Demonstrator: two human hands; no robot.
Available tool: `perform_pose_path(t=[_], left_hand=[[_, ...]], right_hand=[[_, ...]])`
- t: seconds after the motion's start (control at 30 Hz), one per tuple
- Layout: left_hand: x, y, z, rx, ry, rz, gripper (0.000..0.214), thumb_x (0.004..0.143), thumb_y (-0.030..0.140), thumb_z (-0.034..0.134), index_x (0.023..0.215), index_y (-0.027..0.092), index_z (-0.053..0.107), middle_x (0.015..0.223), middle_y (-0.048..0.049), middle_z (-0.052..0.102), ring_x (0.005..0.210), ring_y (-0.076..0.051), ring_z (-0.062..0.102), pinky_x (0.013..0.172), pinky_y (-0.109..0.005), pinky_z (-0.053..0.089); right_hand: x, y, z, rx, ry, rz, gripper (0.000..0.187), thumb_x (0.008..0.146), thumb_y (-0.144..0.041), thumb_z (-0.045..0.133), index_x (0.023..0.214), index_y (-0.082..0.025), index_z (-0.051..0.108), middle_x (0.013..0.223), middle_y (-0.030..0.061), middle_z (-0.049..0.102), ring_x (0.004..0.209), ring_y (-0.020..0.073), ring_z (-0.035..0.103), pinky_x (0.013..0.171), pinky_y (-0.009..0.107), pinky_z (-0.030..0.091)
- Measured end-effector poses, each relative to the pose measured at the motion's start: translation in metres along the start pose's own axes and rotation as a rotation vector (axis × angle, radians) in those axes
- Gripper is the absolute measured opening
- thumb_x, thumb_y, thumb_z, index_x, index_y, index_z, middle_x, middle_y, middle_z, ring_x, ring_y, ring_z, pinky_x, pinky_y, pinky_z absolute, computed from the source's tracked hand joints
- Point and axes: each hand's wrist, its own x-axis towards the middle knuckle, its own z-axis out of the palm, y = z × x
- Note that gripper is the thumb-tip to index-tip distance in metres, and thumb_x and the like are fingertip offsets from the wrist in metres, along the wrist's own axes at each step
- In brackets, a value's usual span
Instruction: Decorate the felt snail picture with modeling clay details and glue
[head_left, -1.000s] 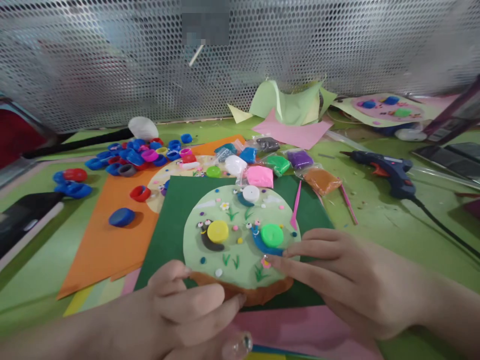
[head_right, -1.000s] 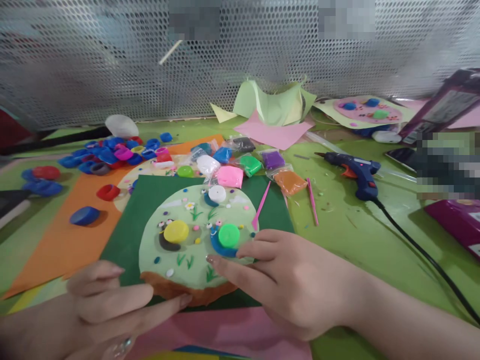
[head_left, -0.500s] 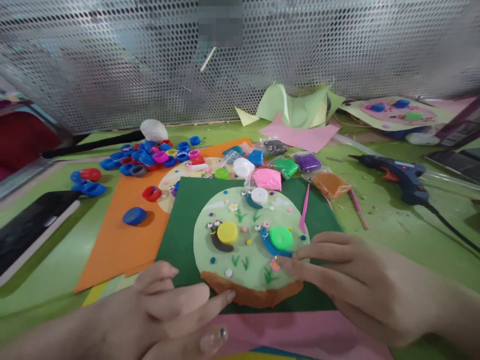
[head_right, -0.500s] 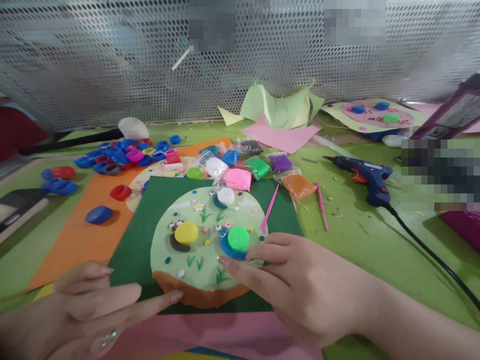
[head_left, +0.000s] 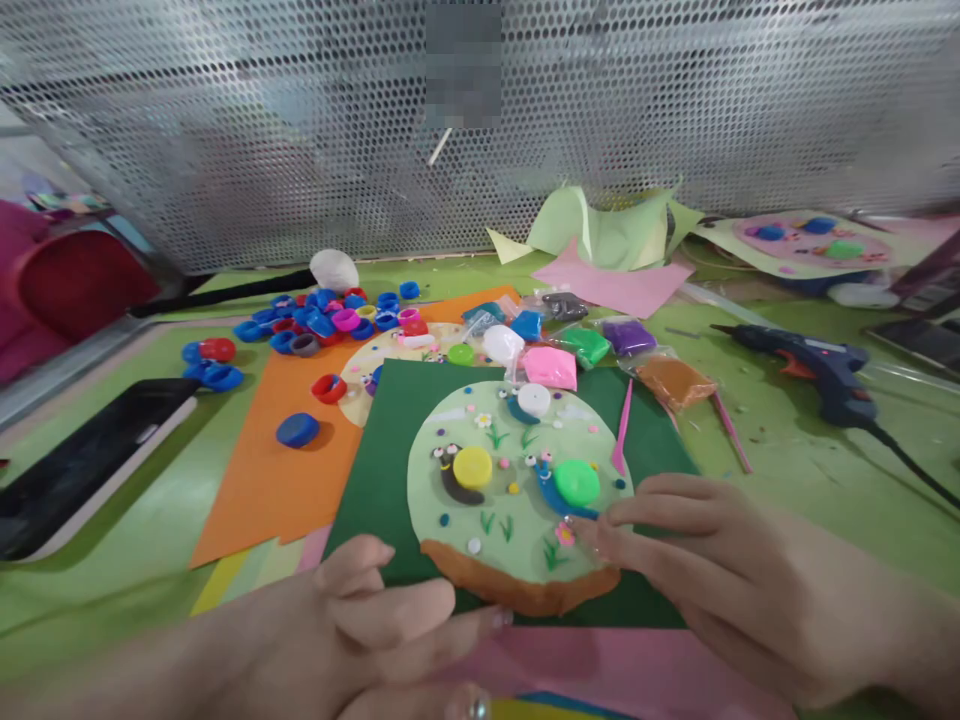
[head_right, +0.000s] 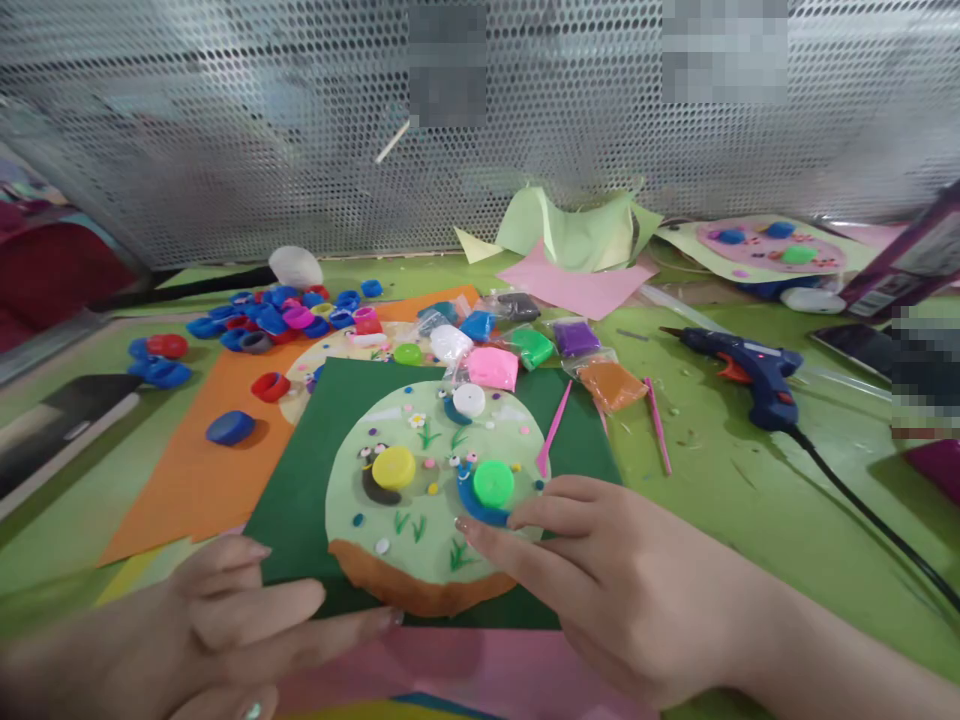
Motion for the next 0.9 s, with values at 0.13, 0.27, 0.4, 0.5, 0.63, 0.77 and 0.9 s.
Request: perform_pose_path(t=[0.13, 0.27, 0.4, 0.5, 0.63, 0.77, 0.9], left_hand=[[0.006, -0.006, -0.004, 0.007, 0.079, -0.027, 0.029, 0.08, 0.029, 0.055, 0.105, 0.042, 0.059, 0.115, 0.018, 0.064, 0.098, -0.015, 0.048, 0.073, -0.03, 0.04], [0.002, -0.01, -0.004, -0.014, 0.023, -0.007, 0.031, 0.081, 0.035, 0.051, 0.111, 0.038, 0.056, 0.104, 0.0135, 0.069, 0.104, -0.015, 0.049, 0.08, -0.031, 0.039], [-0.003, -0.017, -0.005, -0.052, 0.006, 0.03, 0.028, 0.087, 0.033, 0.047, 0.114, 0.031, 0.054, 0.111, 0.0126, 0.068, 0.111, -0.01, 0.047, 0.094, -0.027, 0.034], [-0.004, -0.019, -0.004, -0.066, -0.016, 0.063, 0.028, 0.085, 0.032, 0.05, 0.112, 0.031, 0.057, 0.121, 0.0123, 0.062, 0.112, -0.011, 0.047, 0.104, -0.028, 0.026], [0.0, -0.021, -0.001, -0.087, -0.037, 0.045, 0.028, 0.085, 0.023, 0.047, 0.107, 0.031, 0.061, 0.133, 0.0116, 0.053, 0.112, -0.014, 0.046, 0.11, -0.036, 0.01], [0.002, -0.024, -0.001, -0.092, -0.105, 0.105, 0.037, 0.083, 0.014, 0.045, 0.115, 0.029, 0.058, 0.128, 0.0085, 0.058, 0.111, -0.015, 0.047, 0.11, -0.036, 0.014], [-0.006, -0.02, 0.0, -0.097, -0.073, -0.009, 0.049, 0.085, 0.009, 0.038, 0.127, 0.031, 0.049, 0.112, 0.0086, 0.068, 0.104, -0.014, 0.053, 0.11, -0.036, 0.019]], right_hand=[[0.0, 0.001, 0.001, 0.018, -0.014, -0.008, 0.043, 0.078, -0.001, 0.037, 0.121, -0.003, 0.045, 0.084, 0.0141, 0.069, 0.084, 0.025, 0.065, 0.07, 0.04, 0.053], [0.001, 0.001, -0.001, 0.009, -0.015, -0.001, 0.044, 0.078, 0.0, 0.036, 0.12, -0.004, 0.045, 0.084, 0.0139, 0.069, 0.083, 0.0241, 0.065, 0.069, 0.039, 0.054], [0.002, 0.0, -0.001, -0.001, 0.003, -0.003, 0.044, 0.078, 0.0, 0.036, 0.121, -0.003, 0.045, 0.083, 0.0133, 0.069, 0.081, 0.023, 0.065, 0.069, 0.037, 0.054], [0.001, 0.001, -0.001, -0.002, 0.005, -0.006, 0.045, 0.077, -0.001, 0.037, 0.121, -0.004, 0.047, 0.082, 0.013, 0.069, 0.083, 0.0229, 0.065, 0.07, 0.037, 0.054], [0.001, 0.001, 0.001, 0.0, 0.009, -0.006, 0.042, 0.079, -0.001, 0.037, 0.119, -0.003, 0.049, 0.082, 0.0133, 0.069, 0.082, 0.0227, 0.065, 0.07, 0.036, 0.054], [-0.001, 0.0, 0.0, -0.001, 0.01, -0.005, 0.041, 0.08, -0.001, 0.036, 0.119, -0.004, 0.049, 0.084, 0.0137, 0.07, 0.082, 0.023, 0.065, 0.071, 0.037, 0.054], [-0.001, 0.0, -0.001, -0.009, 0.022, -0.005, 0.042, 0.079, -0.002, 0.038, 0.12, -0.004, 0.049, 0.084, 0.0137, 0.07, 0.083, 0.023, 0.066, 0.071, 0.036, 0.054]])
